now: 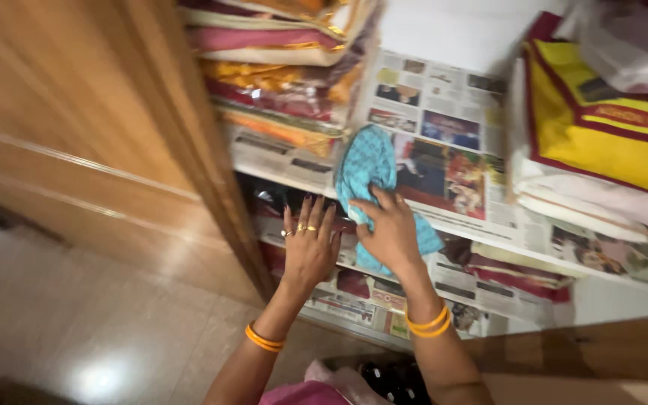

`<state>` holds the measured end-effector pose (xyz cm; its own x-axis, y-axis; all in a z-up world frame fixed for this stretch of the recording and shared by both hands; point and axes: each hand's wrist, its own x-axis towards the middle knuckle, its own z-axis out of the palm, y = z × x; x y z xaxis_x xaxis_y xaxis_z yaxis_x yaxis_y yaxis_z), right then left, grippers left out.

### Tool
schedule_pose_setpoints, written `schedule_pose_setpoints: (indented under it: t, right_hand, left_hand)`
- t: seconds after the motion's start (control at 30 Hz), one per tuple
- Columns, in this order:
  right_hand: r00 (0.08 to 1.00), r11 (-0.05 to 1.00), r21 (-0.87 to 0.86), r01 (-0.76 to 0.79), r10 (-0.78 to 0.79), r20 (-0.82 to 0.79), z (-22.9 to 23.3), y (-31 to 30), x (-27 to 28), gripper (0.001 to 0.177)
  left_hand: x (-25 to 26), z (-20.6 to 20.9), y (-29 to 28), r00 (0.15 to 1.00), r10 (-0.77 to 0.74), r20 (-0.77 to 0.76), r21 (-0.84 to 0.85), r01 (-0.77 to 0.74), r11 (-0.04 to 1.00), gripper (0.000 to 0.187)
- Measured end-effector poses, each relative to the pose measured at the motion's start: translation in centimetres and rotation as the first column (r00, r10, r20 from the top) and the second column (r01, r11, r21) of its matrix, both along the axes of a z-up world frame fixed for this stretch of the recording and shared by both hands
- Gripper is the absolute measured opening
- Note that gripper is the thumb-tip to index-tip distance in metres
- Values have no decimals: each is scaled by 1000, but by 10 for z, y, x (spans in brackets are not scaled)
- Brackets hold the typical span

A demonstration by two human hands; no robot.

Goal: The person wipes a wardrobe shelf with a blue cloth, then places several packaged garments onto the shelf one by one. The person handles each package individually, arranging them in a neat stack on the shelf.

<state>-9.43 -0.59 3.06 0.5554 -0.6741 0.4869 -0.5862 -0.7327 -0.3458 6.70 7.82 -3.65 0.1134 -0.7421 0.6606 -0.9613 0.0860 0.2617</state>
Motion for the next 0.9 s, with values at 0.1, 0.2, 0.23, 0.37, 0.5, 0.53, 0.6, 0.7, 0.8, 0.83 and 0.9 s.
schedule_pose_setpoints:
  t: [0.1,0.2,0.23,0.37,0.5,0.53,0.6,0.7,0.8,0.83,0.9]
  right_hand:
    - [995,994,58,-93,90,44,-9,36,25,43]
    - [962,945,178,-274,268,52,-21,70,56,43]
    - [950,926,215,-311,305,60,-25,82,67,41]
    - [889,808,381,-449,447,100,-40,124,111,36]
    - [805,663,499,-558,578,133,-55,165,150,33]
    - [776,632,501,-592,614,143,-59,174,161,32]
    - [710,557,510,-656,684,166,-69,195,179,30]
    - [632,452,524,-722,739,233,-83,227,204,32]
    - [563,375,503,-779,771,298,-103,262,227,30]
    - [556,352,517,-780,769,316,-111,273,233,30]
    - [543,305,545,-781,763,351,-129,295,245,30]
  left_hand:
    - [24,-5,35,999,41,-33,34,-40,999,60]
    - [48,-9,72,985,155,-72,49,-152,987,67]
    - [55,-9,88,980,170,-108,71,-163,984,73]
    - [82,-12,154,944,240,-224,138,-214,967,88]
    - [103,-29,216,914,299,-274,252,-232,940,93]
    - [108,-36,229,895,282,-346,271,-193,943,94]
    - [115,-50,262,837,255,-485,298,-117,947,96]
    - [131,-72,309,737,132,-663,178,-16,984,100]
    - [142,-89,360,560,102,-822,165,63,984,114]
    - [144,-94,373,562,122,-818,167,30,985,118]
    - [144,-101,397,564,162,-810,172,-37,984,125]
